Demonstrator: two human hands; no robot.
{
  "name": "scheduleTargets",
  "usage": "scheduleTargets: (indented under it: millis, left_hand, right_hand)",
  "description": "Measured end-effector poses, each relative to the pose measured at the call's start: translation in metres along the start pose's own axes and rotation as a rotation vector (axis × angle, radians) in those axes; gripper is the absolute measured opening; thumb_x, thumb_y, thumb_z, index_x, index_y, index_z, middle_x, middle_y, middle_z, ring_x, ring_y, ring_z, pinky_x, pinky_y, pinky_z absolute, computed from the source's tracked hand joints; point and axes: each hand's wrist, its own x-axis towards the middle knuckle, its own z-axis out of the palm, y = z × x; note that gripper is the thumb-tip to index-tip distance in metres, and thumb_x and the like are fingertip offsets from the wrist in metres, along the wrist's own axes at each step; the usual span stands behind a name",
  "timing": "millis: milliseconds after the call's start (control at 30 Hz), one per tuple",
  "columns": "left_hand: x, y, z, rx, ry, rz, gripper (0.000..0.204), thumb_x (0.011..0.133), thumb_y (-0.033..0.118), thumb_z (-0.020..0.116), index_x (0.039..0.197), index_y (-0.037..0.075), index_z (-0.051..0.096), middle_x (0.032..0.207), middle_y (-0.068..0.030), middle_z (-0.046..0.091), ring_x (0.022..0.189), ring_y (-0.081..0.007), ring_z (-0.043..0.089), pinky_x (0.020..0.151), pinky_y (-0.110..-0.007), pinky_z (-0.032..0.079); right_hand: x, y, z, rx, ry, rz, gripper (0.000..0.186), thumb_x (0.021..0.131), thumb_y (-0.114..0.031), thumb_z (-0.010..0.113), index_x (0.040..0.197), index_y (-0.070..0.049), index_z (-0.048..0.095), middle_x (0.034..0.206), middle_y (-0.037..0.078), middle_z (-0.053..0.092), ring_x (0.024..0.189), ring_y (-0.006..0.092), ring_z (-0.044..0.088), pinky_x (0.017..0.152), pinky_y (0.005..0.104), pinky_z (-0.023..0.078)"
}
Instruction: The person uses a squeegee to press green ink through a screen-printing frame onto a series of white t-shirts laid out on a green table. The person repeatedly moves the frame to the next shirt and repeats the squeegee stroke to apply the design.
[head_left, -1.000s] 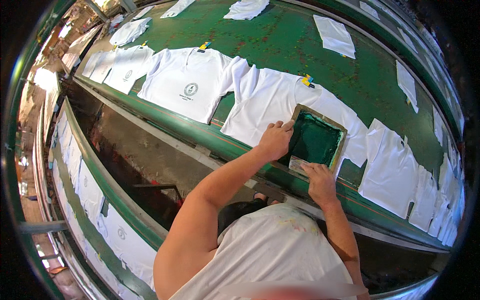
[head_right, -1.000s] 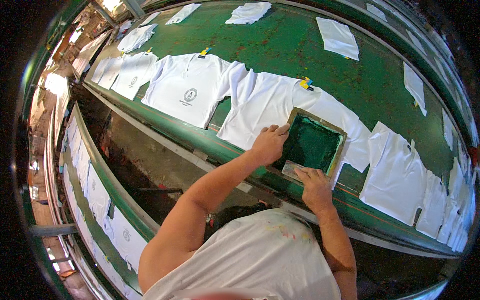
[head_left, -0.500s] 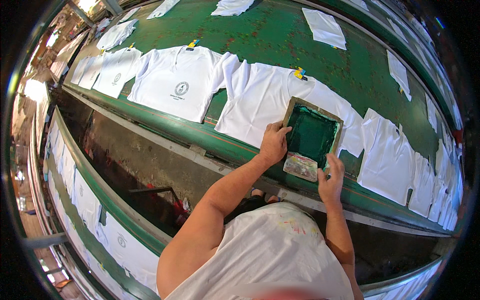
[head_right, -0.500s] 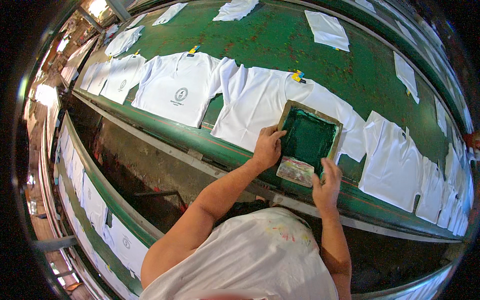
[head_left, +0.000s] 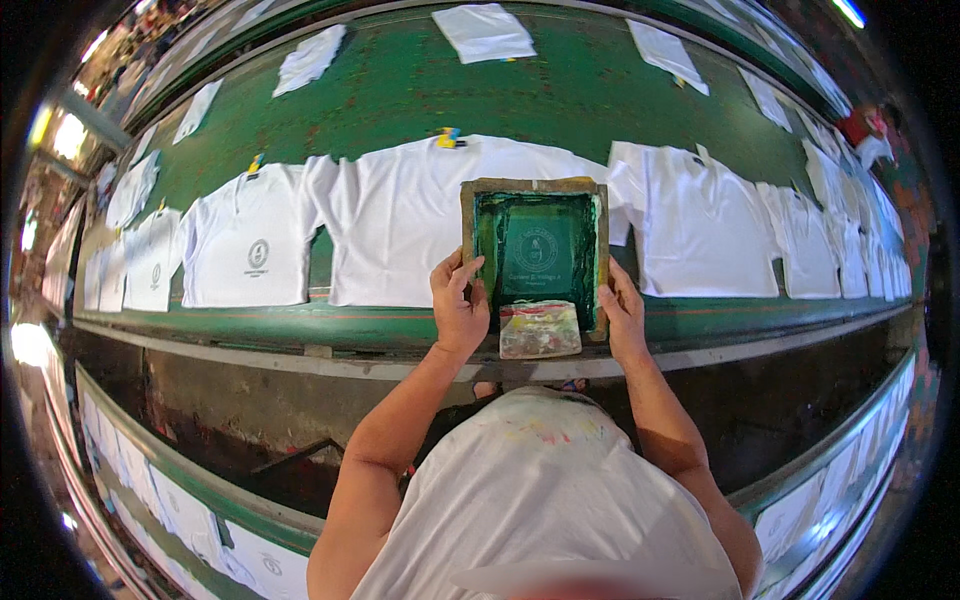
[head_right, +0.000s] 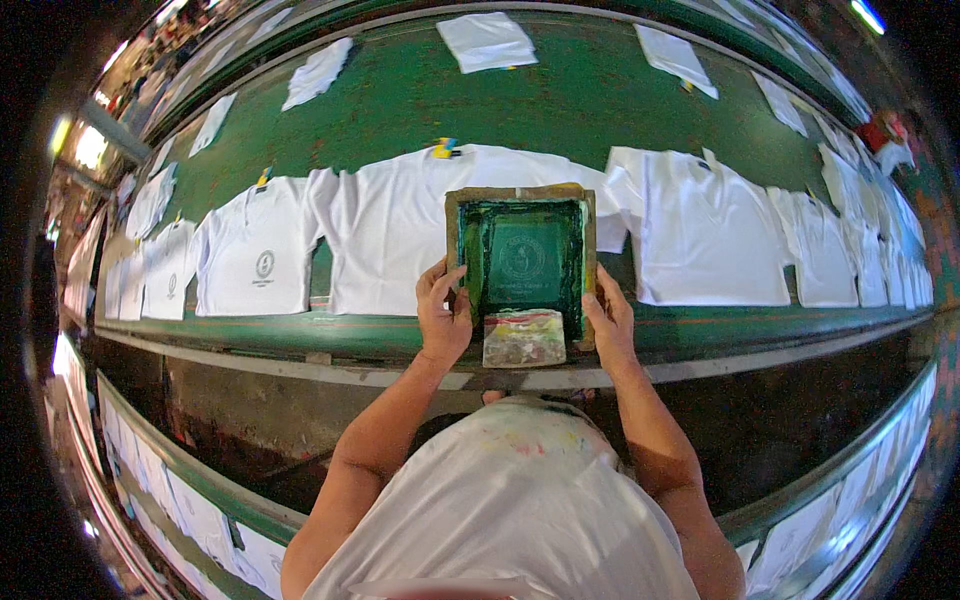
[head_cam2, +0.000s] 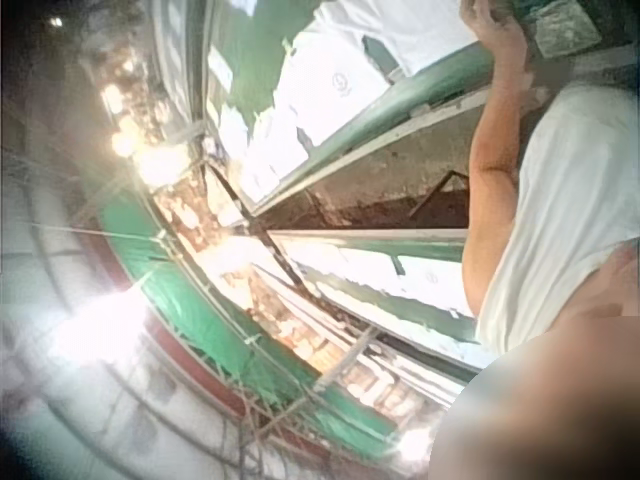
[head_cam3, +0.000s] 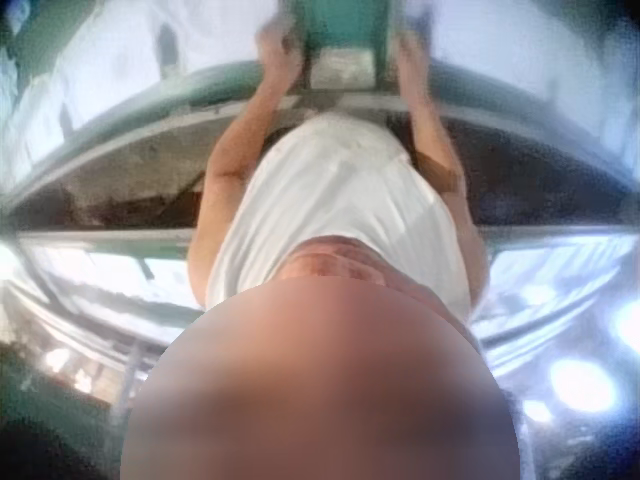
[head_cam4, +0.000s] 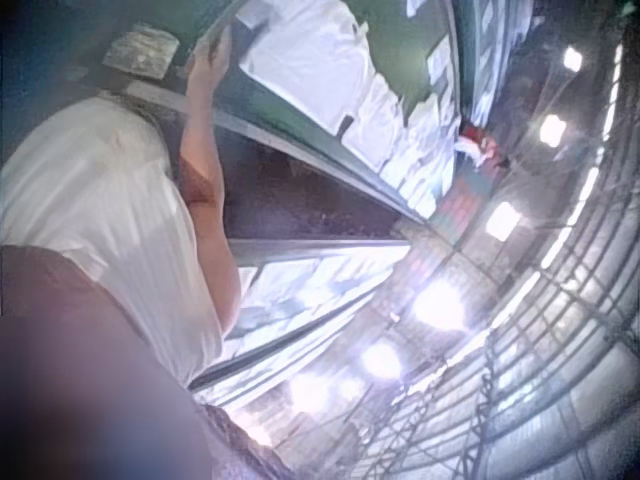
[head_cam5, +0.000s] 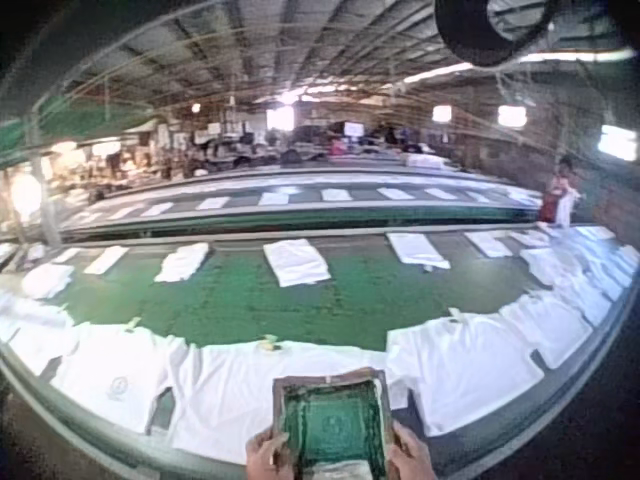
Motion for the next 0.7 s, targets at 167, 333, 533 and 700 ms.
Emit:
scheduleTargets:
  millis: [167,333,533,700]
  left_hand:
    - [-0.019,0.066,0.080,-0.211,-0.025,-0.116,0.034,0.093,-0.008,0.075,0.122,0.009,0.077,0.152,-0.0232,0.058,0.133,-0.0369,0.062,0.107,-0.042,0.055]
    - [-0.036,0.122,0.186,-0.358,-0.038,-0.095,0.019,0.089,0.000,0.085,0.103,0.008,0.074,0.147,-0.0219,0.063,0.126,-0.0349,0.065,0.106,-0.043,0.054]
    - [-0.066,0.175,0.280,-0.341,-0.158,-0.027,0.018,0.093,0.010,0.089,0.102,0.005,0.073,0.146,-0.0237,0.063,0.126,-0.0356,0.065,0.107,-0.045,0.053]
    - [-0.083,0.203,0.313,-0.283,-0.209,-0.093,0.014,0.101,0.012,0.084,0.106,0.003,0.074,0.147,-0.0213,0.063,0.122,-0.0292,0.068,0.101,-0.040,0.057]
  right_hand:
    - [-0.024,0.004,-0.087,0.182,0.214,-0.079,0.059,0.111,-0.014,0.065,0.167,0.003,0.051,0.166,0.013,0.057,0.149,0.0227,0.054,0.127,0.0369,0.038]
    - [-0.057,0.006,-0.202,0.127,0.340,-0.079,0.057,0.114,-0.023,0.063,0.165,0.001,0.054,0.165,0.012,0.058,0.148,0.0222,0.054,0.126,0.0382,0.039]
    - [-0.093,0.022,-0.304,0.245,0.375,-0.094,0.061,0.115,-0.029,0.061,0.167,0.000,0.050,0.162,0.012,0.058,0.145,0.0243,0.058,0.124,0.0413,0.043]
    - [-0.100,0.022,-0.349,0.100,0.356,-0.114,0.066,0.113,-0.033,0.063,0.168,-0.001,0.047,0.163,0.012,0.057,0.144,0.0250,0.058,0.122,0.0428,0.045]
